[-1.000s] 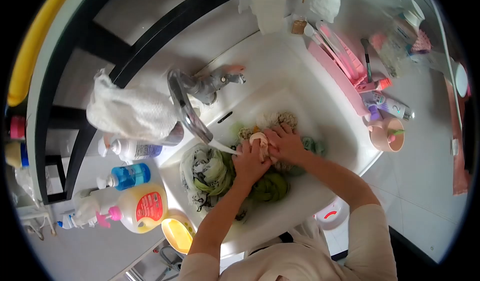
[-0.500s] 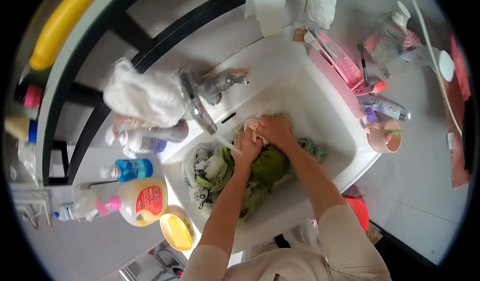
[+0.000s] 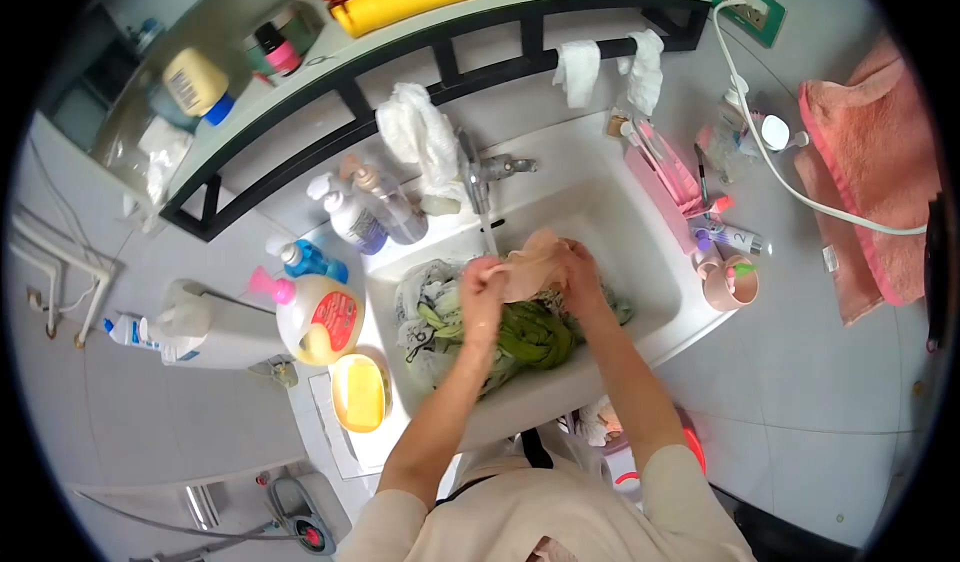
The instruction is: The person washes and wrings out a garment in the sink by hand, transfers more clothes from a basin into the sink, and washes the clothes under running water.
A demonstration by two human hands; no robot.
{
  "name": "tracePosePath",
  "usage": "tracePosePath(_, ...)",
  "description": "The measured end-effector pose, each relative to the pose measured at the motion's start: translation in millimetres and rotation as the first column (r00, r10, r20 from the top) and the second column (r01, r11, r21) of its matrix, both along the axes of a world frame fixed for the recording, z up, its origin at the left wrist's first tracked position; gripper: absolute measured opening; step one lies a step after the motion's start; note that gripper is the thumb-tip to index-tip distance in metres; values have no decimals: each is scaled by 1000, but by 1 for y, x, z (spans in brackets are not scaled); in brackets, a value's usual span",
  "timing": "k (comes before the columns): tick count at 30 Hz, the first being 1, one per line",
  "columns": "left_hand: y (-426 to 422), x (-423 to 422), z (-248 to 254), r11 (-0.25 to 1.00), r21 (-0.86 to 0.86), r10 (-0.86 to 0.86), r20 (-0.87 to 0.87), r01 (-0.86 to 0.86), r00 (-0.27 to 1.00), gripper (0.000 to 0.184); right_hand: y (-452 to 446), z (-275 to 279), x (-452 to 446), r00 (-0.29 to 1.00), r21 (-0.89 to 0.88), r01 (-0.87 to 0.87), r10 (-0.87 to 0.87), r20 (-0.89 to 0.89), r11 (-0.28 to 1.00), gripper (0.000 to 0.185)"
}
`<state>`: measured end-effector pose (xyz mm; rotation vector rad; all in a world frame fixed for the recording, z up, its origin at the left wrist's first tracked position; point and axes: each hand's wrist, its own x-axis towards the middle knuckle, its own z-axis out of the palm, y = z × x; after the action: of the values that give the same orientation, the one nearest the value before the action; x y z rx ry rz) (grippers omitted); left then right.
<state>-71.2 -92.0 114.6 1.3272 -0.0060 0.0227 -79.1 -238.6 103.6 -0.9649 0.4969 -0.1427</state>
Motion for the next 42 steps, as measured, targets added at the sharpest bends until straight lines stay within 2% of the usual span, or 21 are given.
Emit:
tracePosePath(1, -11, -8, 7, 998, 44, 46, 89, -50, 995, 11, 9, -17, -3, 997, 151, -31, 21, 68, 988, 22)
tracePosePath(3, -30, -27, -7, 903, 428, -167, 272, 36, 948, 24, 25, -88, 9, 979, 429, -123, 39, 200, 895, 20)
tracePosePath(5, -30, -33, -14, 707, 704, -271, 362, -71, 892, 26, 30, -150, 28, 657, 108, -501, 296, 693, 859, 18)
tracePosePath(6, -24, -34, -16, 592, 787, -269, 397, -175, 877, 18, 33, -185, 18, 763, -212, -266, 340, 549, 940, 19)
tracePosePath(7, -17, -37, -20, 459, 847, -280, 425, -269, 861, 11, 42, -137, 0, 944, 185, -266, 217, 250, 946, 19)
tracePosePath(8, 0, -16, -61, 450, 788, -161, 535, -420, 830, 12, 53, -78, -19, 991, 564, 48, 29, -127, 824, 21)
tracePosePath(10, 39, -7, -39, 417, 867, -24, 311, -273, 950, 18, 27, -63, -25, 984, 197, -59, 90, -153, 979, 26)
tracePosePath(12, 70, -12, -23, 306, 941, -188, 206, -142, 960, 35, 12, -16, -24, 946, -200, -161, 93, -312, 966, 32)
tracePosePath(13, 77, -18, -18, 210, 954, -120, 241, -212, 963, 44, 6, -30, -18, 973, -515, -190, 90, -213, 836, 33)
tracePosePath(15, 88, -33, -15, 2, 943, -2, 332, -332, 943, 62, -8, -67, -5, 983, -943, -83, 183, -24, 323, 36)
tracePosePath(16, 95, -36, -30, 96, 967, 125, 225, -238, 966, 84, -5, -70, -3, 960, -948, -161, 265, -86, 275, 43)
tracePosePath(18, 92, -50, -54, 189, 981, 102, 15, -34, 995, 91, 17, -78, -4, 882, -940, -302, 421, -212, 158, 58)
tracePosePath(19, 85, -53, -59, 234, 970, 82, -87, 66, 993, 94, 34, -76, -13, 910, -967, -254, 333, -246, -21, 60)
tracePosePath(21, 62, -47, -55, 106, 991, -36, -76, 80, 996, 97, 60, -68, -34, 957, -906, -189, 136, -256, -380, 64)
tracePosePath(22, 54, -42, -59, 96, 994, -113, -34, 45, 993, 96, 59, -74, -28, 955, -941, -186, 174, -241, -281, 64)
tracePosePath(24, 45, -25, -71, 78, 996, -215, 47, -30, 975, 90, 51, -83, -14, 954, -936, -140, 207, -214, -323, 61)
tracePosePath(31, 17, 54, -121, 132, 988, -267, -44, 82, 963, 57, 27, -104, 68, 957, -909, -33, 249, -148, -416, 29)
tracePosePath(33, 12, 64, -135, 217, 973, -265, -19, 79, 964, 48, 25, -105, 82, 925, -899, -204, 224, -306, -387, 28)
tracePosePath(37, 16, 79, -139, 145, 976, -356, -103, 164, 929, 40, 15, -117, 103, 757, -797, -429, 312, -574, -425, 23)
tracePosePath(40, 16, 84, -104, 103, 976, -350, -146, 193, 925, 38, 16, -109, 104, 839, -890, -350, 325, -436, -292, 22)
tracePosePath(42, 20, 78, -89, 135, 979, -287, -106, 150, 952, 40, 10, -91, 97, 803, -854, -489, 291, -520, -179, 30)
